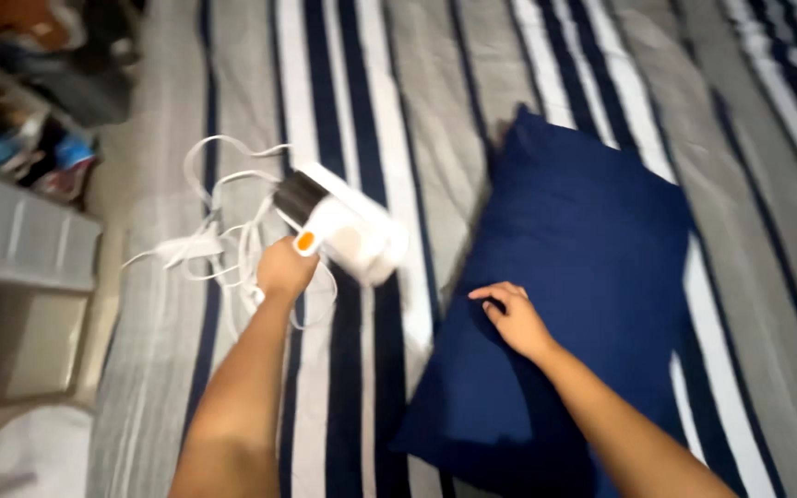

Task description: The person places a blue pillow on a striped bed and uses a handheld electric fabric shaver to remove lint from its surface. They systematically move the device across the pillow, occasionally adjusting its position, and then pick up a folded striped cloth from a laundry basket.

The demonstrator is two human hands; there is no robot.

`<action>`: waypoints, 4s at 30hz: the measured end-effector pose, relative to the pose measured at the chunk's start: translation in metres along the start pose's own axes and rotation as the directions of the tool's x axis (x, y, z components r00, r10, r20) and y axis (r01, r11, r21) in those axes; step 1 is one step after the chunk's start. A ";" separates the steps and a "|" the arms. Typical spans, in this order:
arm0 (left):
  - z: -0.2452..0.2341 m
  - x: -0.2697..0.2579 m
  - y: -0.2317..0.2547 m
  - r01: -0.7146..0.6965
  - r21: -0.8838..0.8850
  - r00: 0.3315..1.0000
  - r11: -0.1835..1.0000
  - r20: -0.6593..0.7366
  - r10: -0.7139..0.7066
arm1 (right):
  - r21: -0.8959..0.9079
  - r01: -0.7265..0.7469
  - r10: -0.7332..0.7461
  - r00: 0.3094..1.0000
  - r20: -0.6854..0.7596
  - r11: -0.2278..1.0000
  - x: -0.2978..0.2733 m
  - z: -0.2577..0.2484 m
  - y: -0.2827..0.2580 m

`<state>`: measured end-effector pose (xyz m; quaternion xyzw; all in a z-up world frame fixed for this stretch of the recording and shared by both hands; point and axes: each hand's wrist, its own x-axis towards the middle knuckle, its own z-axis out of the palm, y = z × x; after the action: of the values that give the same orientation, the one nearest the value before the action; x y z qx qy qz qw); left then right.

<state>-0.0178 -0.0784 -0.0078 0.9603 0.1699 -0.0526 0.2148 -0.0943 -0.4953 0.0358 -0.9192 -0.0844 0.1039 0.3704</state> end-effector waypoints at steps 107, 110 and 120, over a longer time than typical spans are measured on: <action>0.052 -0.151 0.393 -0.274 -0.302 0.944 0.913 0.095 0.315 | -0.381 -0.114 0.116 0.993 -0.017 0.917 -0.057 -0.186 0.215; 0.080 -0.130 0.434 -0.222 -0.284 0.950 0.933 0.152 0.273 | -0.345 -0.105 0.100 0.995 -0.032 0.933 -0.058 -0.192 0.234; 0.085 -0.185 0.376 -0.132 -0.182 0.957 0.974 0.233 0.173 | -0.228 -0.190 0.180 0.982 -0.064 0.955 -0.090 -0.179 0.272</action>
<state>-0.0622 -0.4909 0.0964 0.9355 0.0708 -0.1407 0.3163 -0.1143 -0.8282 -0.0166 -0.9621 -0.0018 0.1078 0.2503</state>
